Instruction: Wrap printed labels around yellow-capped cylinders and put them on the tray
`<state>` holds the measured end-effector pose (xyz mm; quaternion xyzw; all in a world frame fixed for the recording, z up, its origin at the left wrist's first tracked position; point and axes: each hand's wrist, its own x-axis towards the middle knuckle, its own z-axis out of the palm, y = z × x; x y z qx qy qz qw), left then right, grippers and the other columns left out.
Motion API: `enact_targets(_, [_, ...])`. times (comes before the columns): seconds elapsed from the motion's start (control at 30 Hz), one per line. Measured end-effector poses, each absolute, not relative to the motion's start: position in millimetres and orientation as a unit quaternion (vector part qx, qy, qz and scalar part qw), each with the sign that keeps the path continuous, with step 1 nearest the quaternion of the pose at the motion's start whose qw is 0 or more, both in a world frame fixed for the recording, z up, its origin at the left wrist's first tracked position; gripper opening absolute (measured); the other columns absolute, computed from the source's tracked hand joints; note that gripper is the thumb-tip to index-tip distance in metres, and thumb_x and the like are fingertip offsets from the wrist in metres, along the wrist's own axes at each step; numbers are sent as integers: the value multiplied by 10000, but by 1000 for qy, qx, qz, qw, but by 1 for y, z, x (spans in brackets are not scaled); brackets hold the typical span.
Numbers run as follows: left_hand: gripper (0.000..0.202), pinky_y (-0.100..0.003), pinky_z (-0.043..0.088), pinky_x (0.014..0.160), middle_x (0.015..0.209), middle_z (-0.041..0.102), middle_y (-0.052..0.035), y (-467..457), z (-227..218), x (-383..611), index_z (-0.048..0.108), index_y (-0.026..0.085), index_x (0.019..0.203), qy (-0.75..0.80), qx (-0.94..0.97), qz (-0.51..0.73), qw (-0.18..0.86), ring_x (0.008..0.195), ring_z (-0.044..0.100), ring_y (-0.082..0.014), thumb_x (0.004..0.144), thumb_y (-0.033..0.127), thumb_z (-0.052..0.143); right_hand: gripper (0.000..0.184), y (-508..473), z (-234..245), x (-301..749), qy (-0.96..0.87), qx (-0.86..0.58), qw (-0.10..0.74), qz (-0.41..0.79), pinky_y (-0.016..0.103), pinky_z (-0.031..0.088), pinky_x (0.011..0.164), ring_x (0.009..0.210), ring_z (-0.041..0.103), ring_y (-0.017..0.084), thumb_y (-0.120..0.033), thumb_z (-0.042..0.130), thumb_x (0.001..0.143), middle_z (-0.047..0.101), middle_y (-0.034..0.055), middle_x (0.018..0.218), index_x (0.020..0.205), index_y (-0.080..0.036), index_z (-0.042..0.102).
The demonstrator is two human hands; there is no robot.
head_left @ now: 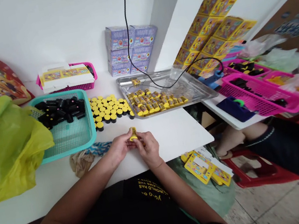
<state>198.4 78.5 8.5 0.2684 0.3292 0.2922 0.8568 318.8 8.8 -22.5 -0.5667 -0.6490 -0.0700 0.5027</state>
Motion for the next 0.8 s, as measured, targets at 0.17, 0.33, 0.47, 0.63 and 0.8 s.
enact_targets(0.17, [202, -261, 491, 644, 711, 652, -61, 80, 6, 197, 690, 88, 797, 321, 258, 306, 858, 622, 609, -128, 776, 280, 751, 277, 11, -23, 318, -642, -566, 517, -24, 343, 540, 700, 790, 603, 188, -265, 545, 941, 673, 56, 860, 1197, -227, 641])
enact_targets(0.33, [259, -245, 469, 594, 670, 632, -33, 78, 8, 197, 680, 111, 795, 335, 247, 293, 861, 567, 577, -110, 792, 365, 734, 252, 11, -25, 318, -660, -551, 509, -27, 342, 545, 684, 785, 605, 189, -242, 569, 925, 667, 59, 852, 1158, -232, 666])
enact_targets(0.47, [336, -241, 458, 574, 618, 603, -20, 75, 6, 200, 661, 114, 752, 344, 262, 289, 854, 542, 559, -108, 784, 440, 730, 233, 9, -27, 317, -657, -548, 515, -42, 345, 545, 682, 787, 610, 190, -224, 571, 923, 658, 64, 857, 1135, -226, 668])
enact_targets(0.63, [378, -260, 478, 597, 663, 639, -44, 71, 4, 201, 687, 99, 794, 332, 282, 291, 851, 567, 572, -123, 782, 476, 718, 133, 7, -26, 318, -663, -548, 500, -97, 349, 514, 674, 731, 581, 186, -202, 587, 909, 636, 43, 764, 996, -231, 685])
enact_targets(0.8, [282, -263, 494, 629, 775, 688, -74, 73, 8, 200, 713, 99, 878, 310, 282, 342, 841, 658, 623, -147, 795, 368, 726, 293, 8, -25, 318, -646, -559, 510, -106, 350, 525, 692, 792, 580, 199, -242, 632, 892, 649, 77, 884, 1182, -204, 610])
